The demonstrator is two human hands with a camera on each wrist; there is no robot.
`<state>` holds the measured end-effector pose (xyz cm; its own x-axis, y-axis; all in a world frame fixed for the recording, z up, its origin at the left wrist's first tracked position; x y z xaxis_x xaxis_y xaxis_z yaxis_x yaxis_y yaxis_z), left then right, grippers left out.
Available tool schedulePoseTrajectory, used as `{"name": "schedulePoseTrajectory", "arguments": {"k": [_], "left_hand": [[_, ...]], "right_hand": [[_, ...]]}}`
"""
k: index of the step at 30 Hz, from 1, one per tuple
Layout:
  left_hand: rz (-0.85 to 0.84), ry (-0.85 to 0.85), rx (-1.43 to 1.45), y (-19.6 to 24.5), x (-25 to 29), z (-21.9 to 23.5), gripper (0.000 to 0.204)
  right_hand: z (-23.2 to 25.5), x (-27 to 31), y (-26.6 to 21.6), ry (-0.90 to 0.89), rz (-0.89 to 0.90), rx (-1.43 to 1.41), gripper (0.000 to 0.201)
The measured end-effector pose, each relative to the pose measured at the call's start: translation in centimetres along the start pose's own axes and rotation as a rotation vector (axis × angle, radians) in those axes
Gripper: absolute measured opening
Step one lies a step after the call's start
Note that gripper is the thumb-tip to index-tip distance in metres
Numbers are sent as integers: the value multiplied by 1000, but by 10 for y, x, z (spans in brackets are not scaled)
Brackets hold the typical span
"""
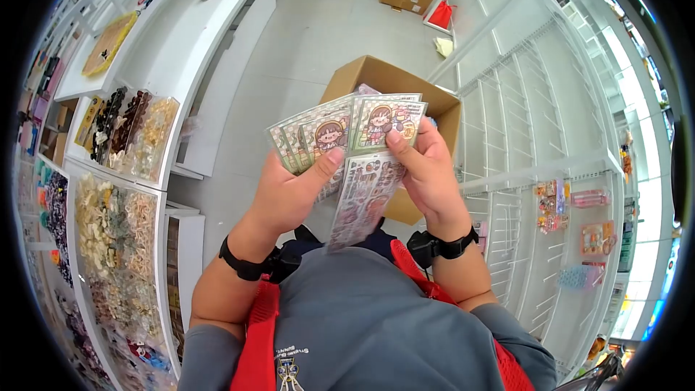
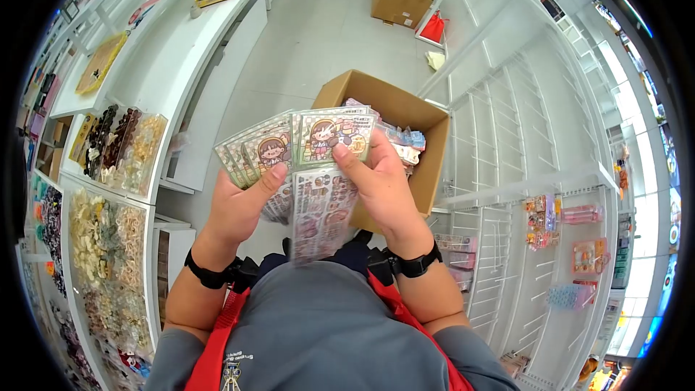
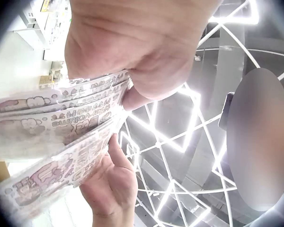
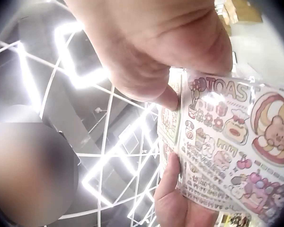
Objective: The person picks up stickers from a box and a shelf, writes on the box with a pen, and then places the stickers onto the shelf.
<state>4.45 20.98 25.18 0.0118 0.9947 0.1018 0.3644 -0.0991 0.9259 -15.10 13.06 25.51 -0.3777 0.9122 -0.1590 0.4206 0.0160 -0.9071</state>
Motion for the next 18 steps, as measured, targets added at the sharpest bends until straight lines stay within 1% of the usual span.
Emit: {"name": "schedulePoseTrajectory", "arguments": {"k": [2,4,7,10,12,13,16,18], "left_hand": [[-18,30,-13,8,2,17,32],[-13,64,-26,13,3,30,32],[-6,72,52,13,3,46,33],[117,12,515,5,-1,65,36],[72,56,361,14,-7,72,38],[44,80,280,19,-12,75,40],[-33,201,70,30,-31,92,38],[-44,269,-44,39,-46,103,36]], "right_hand": [[-17,-7,9,-31,-106,-97,34],[-25,-12,19,-40,-108,-107,34],[-32,-24,35,-40,-74,-74,34],[-37,-42,47,11,13,-31,34],[-38,-62,52,72,97,-13,32],[-38,-72,42,63,66,-116,36],[-9,-112,35,-124,-89,-316,42],[-23,-131,30,-183,-122,-319,43]]}}
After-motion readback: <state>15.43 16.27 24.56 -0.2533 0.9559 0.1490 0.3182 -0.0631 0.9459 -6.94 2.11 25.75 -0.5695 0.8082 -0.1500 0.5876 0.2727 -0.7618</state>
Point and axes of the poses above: each hand's wrist, its own x-axis away from the middle knuckle, its own z-axis out of the back of the hand, y = z × x, the point moved 1 cm from there along -x, towards the middle knuckle, and after that the axes turned 12 degrees about z, right-handed, at the moved point
